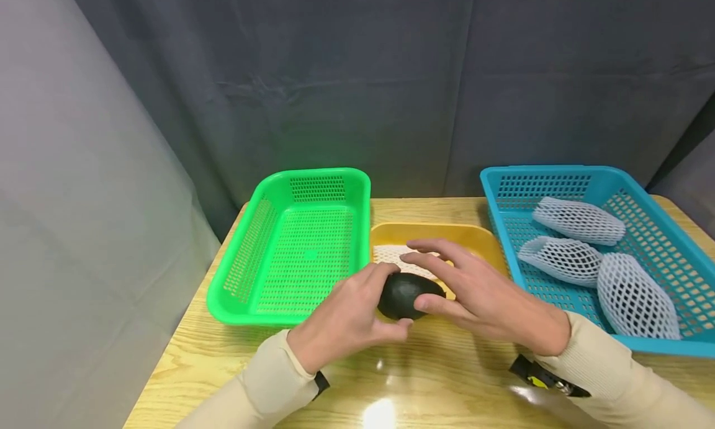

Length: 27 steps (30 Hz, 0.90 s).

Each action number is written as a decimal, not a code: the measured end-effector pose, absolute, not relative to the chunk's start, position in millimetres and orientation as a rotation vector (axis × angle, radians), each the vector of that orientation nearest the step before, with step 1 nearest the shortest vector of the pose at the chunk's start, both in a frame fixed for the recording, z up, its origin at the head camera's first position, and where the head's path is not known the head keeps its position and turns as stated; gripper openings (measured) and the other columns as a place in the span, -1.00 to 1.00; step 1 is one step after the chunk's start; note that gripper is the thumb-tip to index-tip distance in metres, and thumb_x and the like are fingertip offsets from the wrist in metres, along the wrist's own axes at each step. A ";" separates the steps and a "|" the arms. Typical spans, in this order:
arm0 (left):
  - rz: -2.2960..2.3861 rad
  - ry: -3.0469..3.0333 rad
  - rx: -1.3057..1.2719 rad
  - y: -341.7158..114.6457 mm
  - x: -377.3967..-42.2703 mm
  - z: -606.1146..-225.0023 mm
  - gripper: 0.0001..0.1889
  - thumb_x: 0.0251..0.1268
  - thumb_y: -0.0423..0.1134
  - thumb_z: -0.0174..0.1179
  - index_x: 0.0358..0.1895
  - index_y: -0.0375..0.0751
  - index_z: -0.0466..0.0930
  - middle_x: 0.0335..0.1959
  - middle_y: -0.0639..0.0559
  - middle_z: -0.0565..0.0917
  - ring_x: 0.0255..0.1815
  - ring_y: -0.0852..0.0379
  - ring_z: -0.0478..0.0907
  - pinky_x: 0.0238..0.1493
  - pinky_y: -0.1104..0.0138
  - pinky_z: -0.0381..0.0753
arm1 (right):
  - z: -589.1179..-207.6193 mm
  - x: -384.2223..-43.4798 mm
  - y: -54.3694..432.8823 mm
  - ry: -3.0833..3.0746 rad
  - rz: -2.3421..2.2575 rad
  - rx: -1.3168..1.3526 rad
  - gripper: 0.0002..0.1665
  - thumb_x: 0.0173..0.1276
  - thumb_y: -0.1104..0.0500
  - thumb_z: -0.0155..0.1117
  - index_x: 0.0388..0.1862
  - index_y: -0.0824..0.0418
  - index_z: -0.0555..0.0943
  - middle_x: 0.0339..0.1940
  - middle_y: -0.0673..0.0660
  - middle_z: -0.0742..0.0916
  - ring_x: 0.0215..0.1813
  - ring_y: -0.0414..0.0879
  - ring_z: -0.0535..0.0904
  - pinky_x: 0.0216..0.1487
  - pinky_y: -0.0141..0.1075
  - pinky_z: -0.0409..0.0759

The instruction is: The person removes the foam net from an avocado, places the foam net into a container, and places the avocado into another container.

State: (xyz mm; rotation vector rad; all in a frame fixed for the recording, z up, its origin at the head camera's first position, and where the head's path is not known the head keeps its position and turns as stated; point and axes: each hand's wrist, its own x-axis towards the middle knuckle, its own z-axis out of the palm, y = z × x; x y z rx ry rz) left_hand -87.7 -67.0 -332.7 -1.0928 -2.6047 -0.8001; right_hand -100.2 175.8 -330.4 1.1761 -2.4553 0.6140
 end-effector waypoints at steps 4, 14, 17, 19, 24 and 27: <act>-0.793 -2.587 -1.090 -72.4 -89.1 -329.3 -0.41 0.06 -0.14 0.49 0.16 -0.20 0.48 -0.04 0.02 0.69 -0.15 0.20 0.63 -0.11 0.45 0.68 | -330.3 -103.4 170.3 -2.432 0.634 1.196 -0.39 0.53 -0.20 0.19 0.45 -0.02 0.45 0.39 0.10 0.58 0.18 0.02 0.68 0.07 -0.03 0.68; -0.743 -2.581 -1.052 -87.2 -92.0 -320.8 -0.40 0.09 -0.14 0.47 0.20 -0.21 0.48 -0.04 0.01 0.67 -0.17 0.21 0.60 -0.16 0.46 0.68 | -329.5 -107.9 160.2 -2.460 0.663 1.208 -0.36 0.50 -0.18 0.24 0.46 0.00 0.44 0.41 0.10 0.57 0.24 0.03 0.65 0.11 -0.05 0.70; -0.712 -2.579 -1.036 -90.8 -92.2 -318.9 -0.39 0.08 -0.12 0.48 0.19 -0.25 0.48 -0.04 -0.01 0.68 -0.18 0.19 0.61 -0.18 0.46 0.68 | -328.5 -108.1 156.3 -2.479 0.681 1.189 -0.28 0.44 -0.13 0.33 0.50 0.02 0.40 0.41 0.05 0.57 0.29 -0.04 0.63 0.17 -0.10 0.69; -0.697 -2.572 -1.030 -93.3 -92.2 -318.1 -0.38 0.07 -0.12 0.48 0.19 -0.27 0.48 -0.04 -0.02 0.68 -0.19 0.19 0.61 -0.19 0.46 0.68 | -328.0 -108.3 153.9 -2.496 0.693 1.176 -0.22 0.41 -0.11 0.38 0.53 0.02 0.36 0.40 0.01 0.56 0.32 -0.08 0.61 0.24 -0.13 0.67; -0.682 -2.558 -1.013 -99.9 -92.7 -316.9 -0.38 0.06 -0.12 0.48 0.18 -0.29 0.49 -0.01 -0.03 0.69 -0.16 0.17 0.64 -0.15 0.42 0.71 | -328.4 -109.9 149.9 -2.520 0.702 1.164 -0.22 0.43 -0.09 0.36 0.55 0.01 0.33 0.41 -0.02 0.55 0.33 -0.10 0.60 0.25 -0.13 0.66; -0.667 -2.559 -0.989 -105.3 -93.2 -315.6 -0.39 0.05 -0.14 0.48 0.17 -0.30 0.50 -0.01 -0.05 0.69 -0.16 0.16 0.65 -0.15 0.40 0.72 | -328.2 -111.7 146.8 -2.551 0.708 1.153 -0.23 0.47 -0.12 0.32 0.56 -0.01 0.31 0.43 -0.04 0.52 0.35 -0.10 0.58 0.25 -0.12 0.66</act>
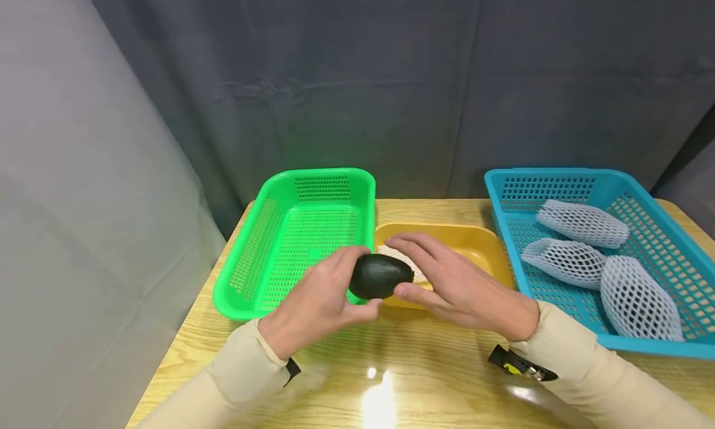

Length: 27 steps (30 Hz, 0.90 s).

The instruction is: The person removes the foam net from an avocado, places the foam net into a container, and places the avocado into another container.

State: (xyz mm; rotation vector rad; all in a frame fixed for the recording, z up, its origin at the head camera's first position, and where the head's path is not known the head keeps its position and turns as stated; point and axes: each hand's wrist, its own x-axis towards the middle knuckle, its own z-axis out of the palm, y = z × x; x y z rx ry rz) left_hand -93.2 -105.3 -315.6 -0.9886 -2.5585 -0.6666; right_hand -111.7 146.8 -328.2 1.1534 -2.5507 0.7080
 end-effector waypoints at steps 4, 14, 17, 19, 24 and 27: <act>-0.657 -2.562 -0.957 -112.9 -94.7 -314.9 -0.40 0.05 -0.15 0.47 0.16 -0.30 0.50 -0.03 -0.05 0.70 -0.16 0.15 0.65 -0.15 0.38 0.73 | -327.8 -115.0 140.5 -2.587 0.733 1.136 -0.23 0.50 -0.15 0.27 0.59 -0.05 0.27 0.49 -0.05 0.48 0.41 -0.08 0.53 0.30 -0.09 0.64; -0.671 -2.568 -0.904 -129.9 -98.4 -315.1 -0.38 0.07 -0.13 0.48 0.19 -0.28 0.49 0.00 -0.05 0.70 -0.13 0.14 0.67 -0.13 0.35 0.74 | -329.2 -125.6 124.0 -2.601 0.786 1.190 -0.23 0.55 -0.16 0.19 0.62 0.00 0.24 0.54 -0.03 0.42 0.54 -0.07 0.42 0.42 -0.07 0.55; -0.708 -2.606 -0.863 -135.1 -101.2 -313.7 -0.37 0.09 -0.11 0.47 0.21 -0.27 0.48 0.02 -0.03 0.70 -0.13 0.15 0.67 -0.12 0.35 0.74 | -329.1 -129.4 118.9 -2.604 0.792 1.207 -0.23 0.56 -0.16 0.17 0.62 0.00 0.22 0.55 -0.03 0.40 0.54 -0.08 0.41 0.41 -0.10 0.57; -0.732 -2.639 -0.821 -138.7 -103.5 -313.1 -0.36 0.10 -0.09 0.47 0.22 -0.25 0.47 0.04 -0.02 0.69 -0.13 0.15 0.66 -0.12 0.34 0.74 | -329.1 -132.2 115.6 -2.611 0.796 1.206 -0.23 0.57 -0.18 0.16 0.63 -0.01 0.22 0.56 -0.03 0.39 0.54 -0.09 0.40 0.41 -0.10 0.57; -0.768 -2.700 -0.743 -147.0 -109.5 -312.7 -0.35 0.12 -0.07 0.47 0.25 -0.25 0.46 0.08 -0.02 0.68 -0.12 0.12 0.65 -0.08 0.31 0.74 | -330.2 -139.4 109.3 -2.607 0.798 1.224 -0.22 0.56 -0.17 0.18 0.63 0.02 0.22 0.57 0.00 0.39 0.56 -0.06 0.38 0.47 -0.08 0.52; -0.770 -2.727 -0.716 -152.1 -112.6 -313.5 -0.35 0.14 -0.07 0.45 0.27 -0.25 0.45 0.10 -0.04 0.67 -0.09 0.10 0.65 -0.07 0.28 0.75 | -331.4 -143.0 106.0 -2.604 0.799 1.238 -0.22 0.56 -0.15 0.18 0.63 0.04 0.23 0.56 0.02 0.39 0.55 -0.05 0.37 0.47 -0.07 0.50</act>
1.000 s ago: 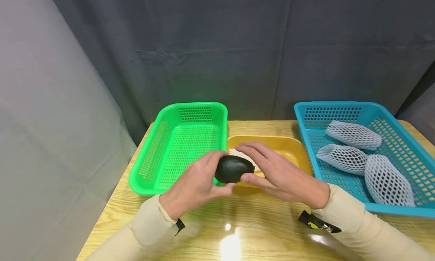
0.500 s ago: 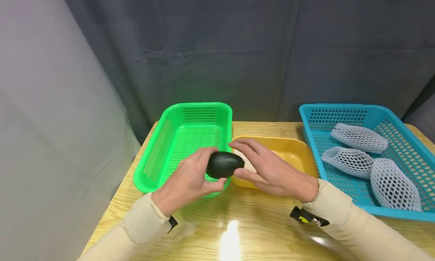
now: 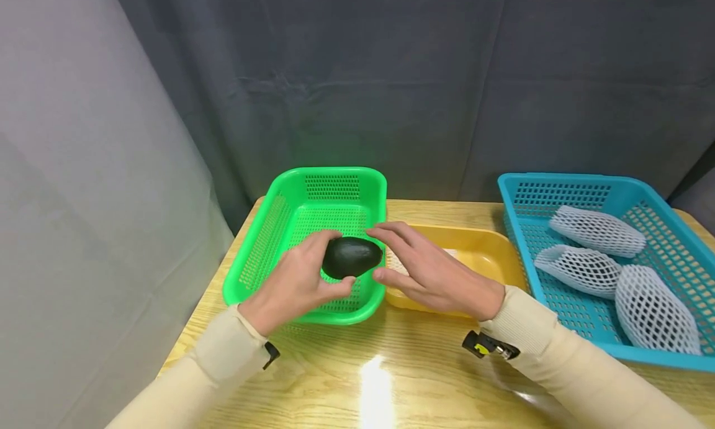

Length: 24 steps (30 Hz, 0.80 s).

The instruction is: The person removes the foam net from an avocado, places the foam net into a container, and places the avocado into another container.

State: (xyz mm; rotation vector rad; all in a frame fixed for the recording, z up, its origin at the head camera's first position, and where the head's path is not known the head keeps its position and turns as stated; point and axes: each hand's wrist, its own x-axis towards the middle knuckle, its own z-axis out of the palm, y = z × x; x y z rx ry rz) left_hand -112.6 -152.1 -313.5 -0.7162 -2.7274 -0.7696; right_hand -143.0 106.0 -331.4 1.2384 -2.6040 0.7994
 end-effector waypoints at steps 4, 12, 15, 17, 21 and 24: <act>-0.746 -2.768 -0.686 -157.6 -116.2 -314.3 -0.36 0.14 -0.08 0.44 0.26 -0.26 0.45 0.10 -0.05 0.67 -0.09 0.08 0.64 -0.08 0.27 0.73 | -333.1 -146.7 102.7 -2.607 0.805 1.243 -0.23 0.58 -0.17 0.14 0.63 0.04 0.23 0.56 0.01 0.39 0.54 -0.06 0.38 0.46 -0.09 0.52; -0.681 -2.846 -0.628 -167.3 -121.8 -317.1 -0.36 0.15 -0.05 0.46 0.23 -0.26 0.47 0.02 -0.04 0.69 -0.16 0.09 0.62 -0.14 0.27 0.67 | -336.1 -153.4 93.6 -2.586 0.806 1.255 -0.24 0.58 -0.20 0.12 0.61 0.05 0.23 0.54 0.03 0.41 0.49 -0.04 0.43 0.45 -0.08 0.52; -0.657 -2.876 -0.616 -168.4 -122.8 -317.9 -0.35 0.15 0.00 0.48 0.23 -0.25 0.47 0.01 -0.04 0.69 -0.17 0.08 0.62 -0.15 0.25 0.67 | -337.4 -154.3 90.7 -2.597 0.814 1.255 -0.23 0.58 -0.25 0.08 0.62 0.05 0.24 0.55 0.06 0.40 0.51 0.00 0.42 0.45 -0.05 0.51; -0.642 -2.897 -0.608 -168.8 -123.5 -319.2 -0.34 0.15 0.02 0.49 0.22 -0.26 0.47 -0.02 -0.05 0.70 -0.17 0.08 0.62 -0.16 0.24 0.66 | -338.2 -154.7 88.8 -2.607 0.823 1.253 -0.21 0.58 -0.29 0.04 0.62 0.04 0.24 0.56 0.06 0.40 0.49 0.01 0.43 0.43 -0.05 0.53; -0.627 -2.942 -0.578 -168.9 -124.4 -322.2 -0.33 0.14 0.06 0.51 0.20 -0.26 0.49 -0.07 -0.05 0.72 -0.18 0.08 0.62 -0.18 0.25 0.63 | -339.3 -155.1 84.9 -2.615 0.840 1.254 -0.18 0.57 -0.35 -0.02 0.61 0.05 0.25 0.57 0.07 0.39 0.39 -0.02 0.50 0.30 -0.12 0.59; -0.626 -2.973 -0.558 -169.3 -124.9 -325.6 -0.34 0.12 0.06 0.53 0.16 -0.27 0.52 -0.15 -0.04 0.72 -0.23 0.10 0.59 -0.25 0.29 0.60 | -340.7 -155.5 81.7 -2.617 0.845 1.263 -0.16 0.56 -0.39 -0.06 0.61 0.05 0.27 0.56 0.09 0.40 0.39 0.00 0.50 0.32 -0.11 0.58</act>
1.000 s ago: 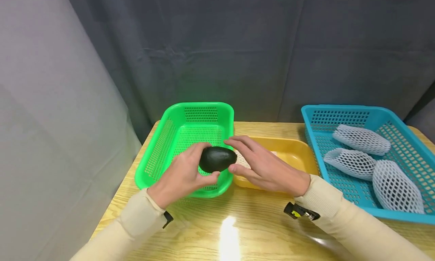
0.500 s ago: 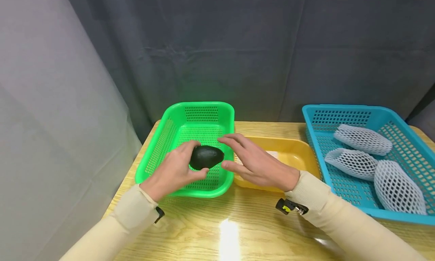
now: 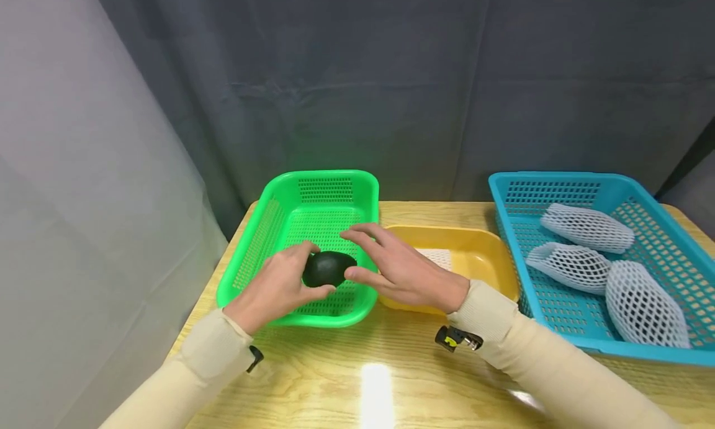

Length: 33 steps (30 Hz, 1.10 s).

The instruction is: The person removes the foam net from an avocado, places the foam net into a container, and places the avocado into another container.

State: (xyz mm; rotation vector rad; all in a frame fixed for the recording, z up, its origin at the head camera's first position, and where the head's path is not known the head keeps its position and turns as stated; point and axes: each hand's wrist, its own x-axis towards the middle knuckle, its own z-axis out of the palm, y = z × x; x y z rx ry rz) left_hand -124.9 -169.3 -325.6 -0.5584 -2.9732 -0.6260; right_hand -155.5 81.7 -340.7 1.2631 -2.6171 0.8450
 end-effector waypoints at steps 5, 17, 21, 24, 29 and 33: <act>-0.635 -3.010 -0.533 -171.9 -127.3 -331.6 -0.35 0.10 0.06 0.54 0.12 -0.28 0.54 -0.20 -0.05 0.72 -0.28 0.11 0.57 -0.31 0.33 0.55 | -344.6 -157.9 76.1 -2.635 0.840 1.282 -0.15 0.56 -0.40 -0.11 0.60 0.07 0.28 0.55 0.11 0.41 0.50 0.05 0.43 0.46 -0.04 0.51; -0.672 -3.081 -0.526 -173.8 -134.5 -341.6 -0.38 0.12 0.09 0.53 0.09 -0.24 0.57 -0.27 0.00 0.70 -0.37 0.15 0.54 -0.42 0.36 0.51 | -349.7 -161.2 69.3 -2.659 0.823 1.295 -0.25 0.60 -0.27 0.03 0.59 0.09 0.29 0.56 0.11 0.40 0.50 0.04 0.44 0.45 -0.07 0.52; -0.662 -3.090 -0.561 -174.1 -136.0 -345.7 -0.42 0.12 0.07 0.54 0.07 -0.22 0.60 -0.28 0.03 0.70 -0.42 0.19 0.53 -0.45 0.37 0.50 | -351.0 -162.3 66.8 -2.639 0.808 1.314 -0.28 0.60 -0.23 0.06 0.56 0.11 0.32 0.53 0.11 0.42 0.49 0.04 0.45 0.46 -0.07 0.52; -0.653 -3.106 -0.578 -173.9 -136.8 -348.7 -0.45 0.11 0.05 0.55 0.03 -0.22 0.61 -0.34 0.06 0.69 -0.48 0.21 0.52 -0.47 0.38 0.49 | -352.3 -162.9 65.5 -2.632 0.790 1.321 -0.30 0.60 -0.22 0.08 0.54 0.10 0.34 0.52 0.12 0.43 0.48 0.04 0.46 0.44 -0.08 0.53; -0.639 -3.155 -0.536 -171.6 -137.0 -350.1 -0.43 0.05 0.05 0.58 0.03 -0.22 0.63 -0.42 0.08 0.67 -0.53 0.19 0.51 -0.48 0.37 0.48 | -353.5 -164.3 64.4 -2.628 0.770 1.329 -0.31 0.60 -0.23 0.06 0.54 0.09 0.35 0.52 0.12 0.44 0.46 0.05 0.48 0.44 -0.08 0.53; -0.588 -3.192 -0.545 -169.9 -138.1 -350.8 -0.36 0.02 0.03 0.61 0.10 -0.28 0.64 -0.38 0.04 0.72 -0.49 0.19 0.55 -0.43 0.36 0.52 | -355.3 -165.2 63.6 -2.611 0.757 1.342 -0.29 0.61 -0.26 0.02 0.53 0.10 0.35 0.51 0.14 0.45 0.45 0.05 0.50 0.44 -0.08 0.52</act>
